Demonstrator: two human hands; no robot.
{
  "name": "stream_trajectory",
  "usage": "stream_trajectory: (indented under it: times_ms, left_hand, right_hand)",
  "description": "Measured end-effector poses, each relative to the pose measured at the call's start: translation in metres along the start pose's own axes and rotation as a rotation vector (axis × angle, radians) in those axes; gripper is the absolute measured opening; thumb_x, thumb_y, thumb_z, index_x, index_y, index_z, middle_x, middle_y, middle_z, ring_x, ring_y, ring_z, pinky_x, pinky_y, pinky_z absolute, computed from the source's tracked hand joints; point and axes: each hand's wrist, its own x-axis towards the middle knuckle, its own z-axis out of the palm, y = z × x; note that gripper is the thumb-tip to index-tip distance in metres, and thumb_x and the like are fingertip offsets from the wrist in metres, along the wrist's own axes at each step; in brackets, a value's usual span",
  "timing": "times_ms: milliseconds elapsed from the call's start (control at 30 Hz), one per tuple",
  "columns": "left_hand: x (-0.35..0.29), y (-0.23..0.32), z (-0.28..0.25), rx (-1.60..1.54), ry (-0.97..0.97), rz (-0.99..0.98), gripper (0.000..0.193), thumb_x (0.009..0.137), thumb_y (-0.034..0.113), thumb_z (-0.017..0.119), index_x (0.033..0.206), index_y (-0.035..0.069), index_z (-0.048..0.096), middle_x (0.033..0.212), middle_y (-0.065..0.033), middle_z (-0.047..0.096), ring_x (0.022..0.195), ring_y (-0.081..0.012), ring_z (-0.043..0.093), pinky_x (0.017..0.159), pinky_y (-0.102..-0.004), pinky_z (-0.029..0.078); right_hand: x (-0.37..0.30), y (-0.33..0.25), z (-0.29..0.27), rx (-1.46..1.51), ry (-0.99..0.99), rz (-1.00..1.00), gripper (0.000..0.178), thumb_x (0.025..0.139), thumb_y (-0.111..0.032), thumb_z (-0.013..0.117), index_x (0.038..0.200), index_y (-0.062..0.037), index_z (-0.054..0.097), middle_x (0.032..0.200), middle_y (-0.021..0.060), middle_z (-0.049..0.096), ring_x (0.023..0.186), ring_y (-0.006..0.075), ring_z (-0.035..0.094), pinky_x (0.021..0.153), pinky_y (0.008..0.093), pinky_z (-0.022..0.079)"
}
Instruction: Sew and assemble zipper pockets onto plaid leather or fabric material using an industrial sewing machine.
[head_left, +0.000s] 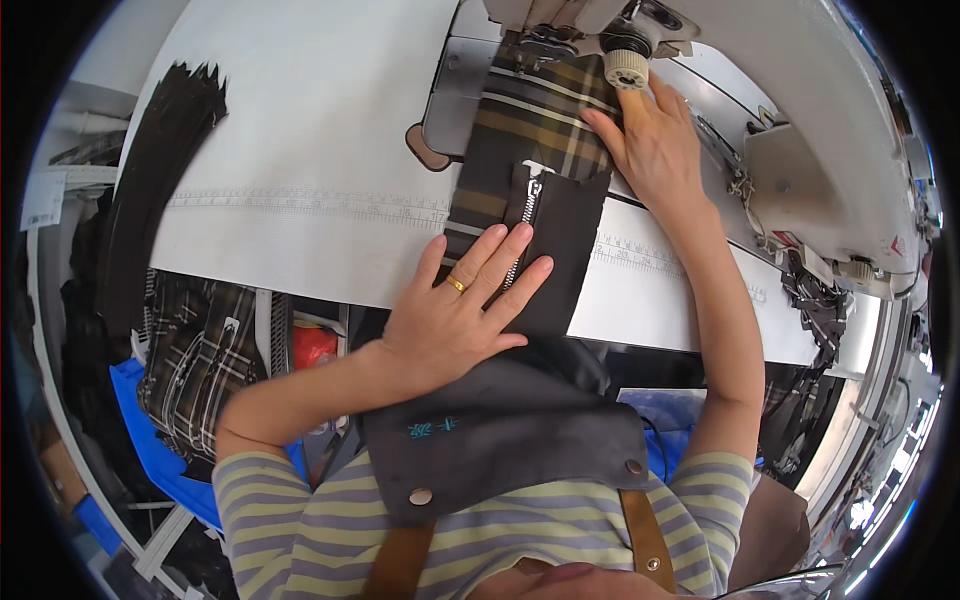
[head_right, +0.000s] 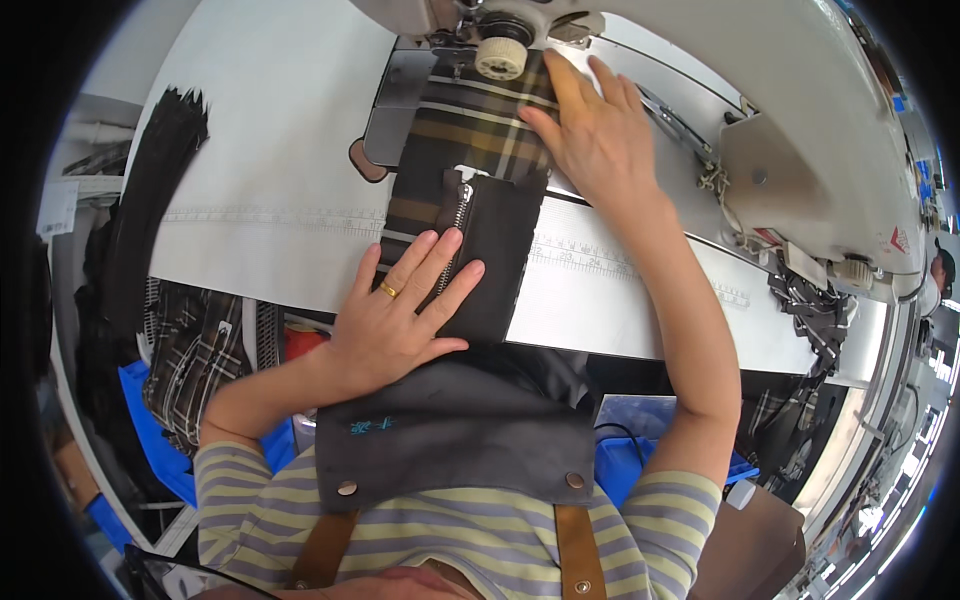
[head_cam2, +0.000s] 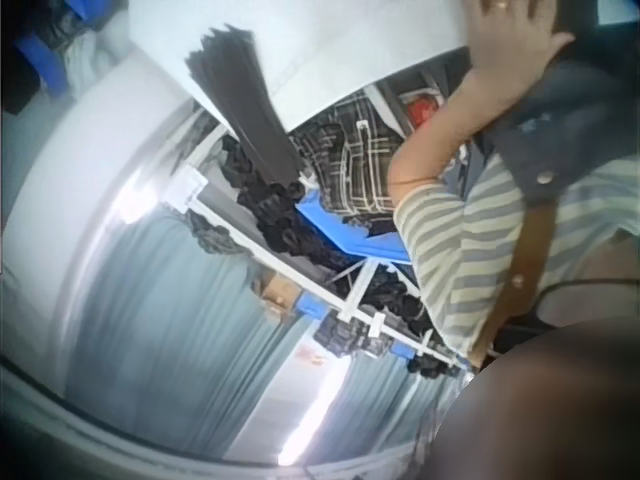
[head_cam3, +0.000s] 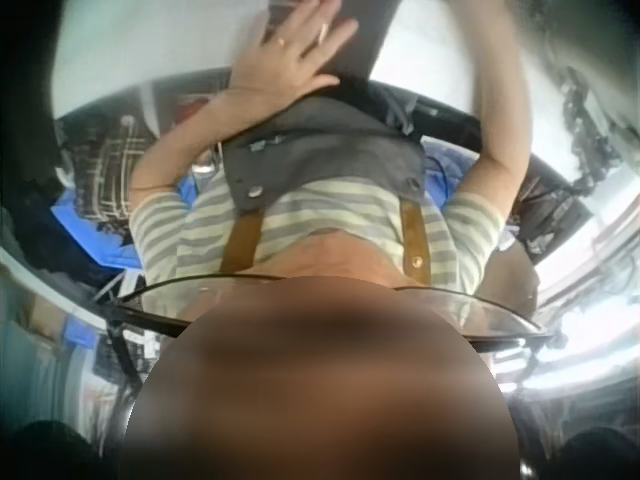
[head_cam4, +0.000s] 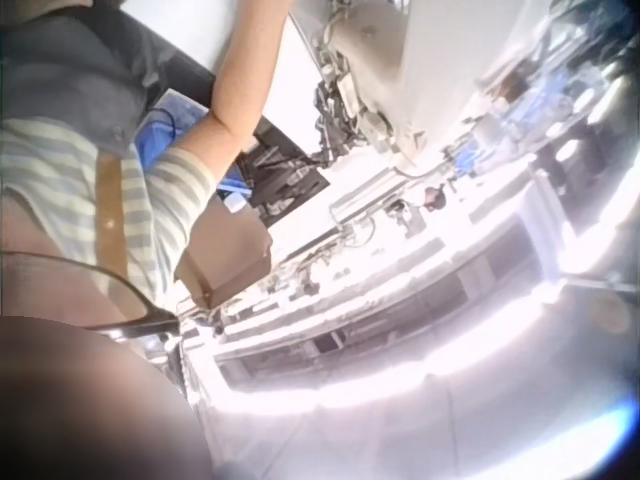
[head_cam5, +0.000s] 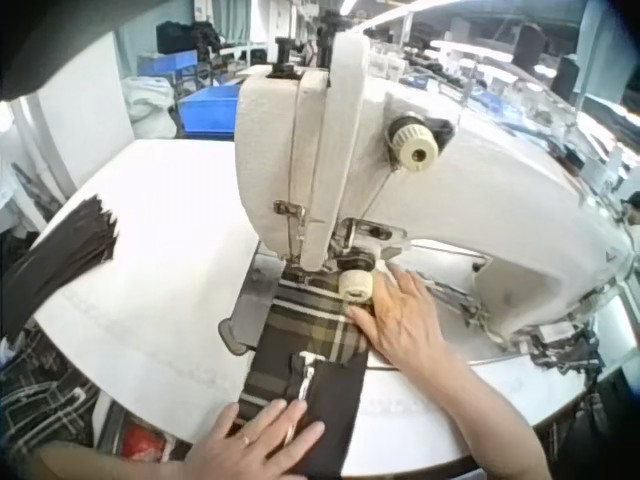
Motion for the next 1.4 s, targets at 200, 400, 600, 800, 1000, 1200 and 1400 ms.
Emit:
stream_trajectory:
  times_ms: [200, 400, 600, 800, 1000, 1200, 1400]
  left_hand:
    - [0.018, -0.016, -0.020, -0.268, 0.048, -0.124, 0.066, 0.076, 0.031, 0.071, 0.135, 0.010, 0.048, 0.142, -0.0130, 0.043, 0.127, -0.0270, 0.045, 0.095, -0.0454, 0.041]
    - [0.064, -0.097, -0.018, -0.371, 0.248, 0.008, 0.031, 0.083, 0.001, 0.062, 0.114, 0.002, 0.063, 0.120, -0.0126, 0.062, 0.105, -0.0291, 0.060, 0.087, -0.0340, 0.047]
    - [0.078, -0.092, -0.020, -0.464, 0.222, 0.119, 0.023, 0.079, 0.007, 0.068, 0.102, 0.004, 0.066, 0.104, -0.0063, 0.066, 0.094, -0.0259, 0.059, 0.082, -0.0339, 0.046]
    - [0.074, -0.077, -0.018, -0.514, 0.135, -0.084, 0.019, 0.074, 0.016, 0.073, 0.090, 0.010, 0.066, 0.087, -0.0012, 0.059, 0.089, -0.0202, 0.053, 0.083, -0.0325, 0.039]
    - [0.074, -0.081, -0.017, -0.525, 0.094, -0.061, 0.017, 0.074, 0.017, 0.073, 0.088, 0.010, 0.066, 0.089, -0.0004, 0.057, 0.089, -0.0204, 0.051, 0.085, -0.0338, 0.037]
    - [0.070, -0.079, -0.015, -0.582, 0.102, -0.096, 0.017, 0.073, 0.015, 0.075, 0.086, 0.010, 0.066, 0.092, -0.0018, 0.057, 0.091, -0.0216, 0.051, 0.083, -0.0335, 0.039]
    - [0.069, -0.079, -0.012, -0.608, 0.158, -0.092, 0.015, 0.075, 0.018, 0.073, 0.086, 0.013, 0.064, 0.090, 0.0017, 0.057, 0.093, -0.0181, 0.054, 0.091, -0.0367, 0.033]
  right_hand:
    - [0.004, -0.001, -0.003, 0.235, 0.079, 0.097, 0.035, 0.084, -0.025, 0.065, 0.112, -0.0038, 0.060, 0.102, 0.0109, 0.067, 0.109, 0.0333, 0.057, 0.089, 0.0419, 0.044]
    - [-0.025, -0.032, -0.044, 0.273, 0.137, -0.145, 0.023, 0.069, -0.005, 0.074, 0.091, -0.0053, 0.067, 0.100, 0.0058, 0.067, 0.098, 0.0263, 0.061, 0.080, 0.0351, 0.046]
    - [-0.044, -0.064, -0.052, 0.423, 0.072, -0.128, 0.026, 0.066, -0.007, 0.075, 0.090, -0.0041, 0.068, 0.098, 0.0067, 0.066, 0.091, 0.0235, 0.061, 0.076, 0.0326, 0.047]
    - [-0.050, -0.077, -0.048, 0.427, -0.019, -0.084, 0.037, 0.069, -0.010, 0.070, 0.105, -0.0054, 0.067, 0.107, 0.0081, 0.061, 0.096, 0.0229, 0.058, 0.078, 0.0346, 0.049]
    - [-0.056, -0.074, -0.045, 0.402, -0.062, -0.114, 0.038, 0.071, -0.011, 0.063, 0.109, -0.0068, 0.066, 0.112, 0.0088, 0.058, 0.098, 0.0239, 0.056, 0.079, 0.0352, 0.048]
    - [-0.053, -0.076, -0.047, 0.420, -0.042, -0.101, 0.035, 0.072, -0.012, 0.068, 0.107, -0.0054, 0.066, 0.111, 0.0089, 0.059, 0.098, 0.0242, 0.056, 0.079, 0.0352, 0.048]
    - [-0.056, -0.077, -0.047, 0.437, -0.032, -0.059, 0.038, 0.066, -0.009, 0.075, 0.103, -0.0067, 0.068, 0.109, 0.0073, 0.063, 0.095, 0.0248, 0.060, 0.077, 0.0350, 0.050]
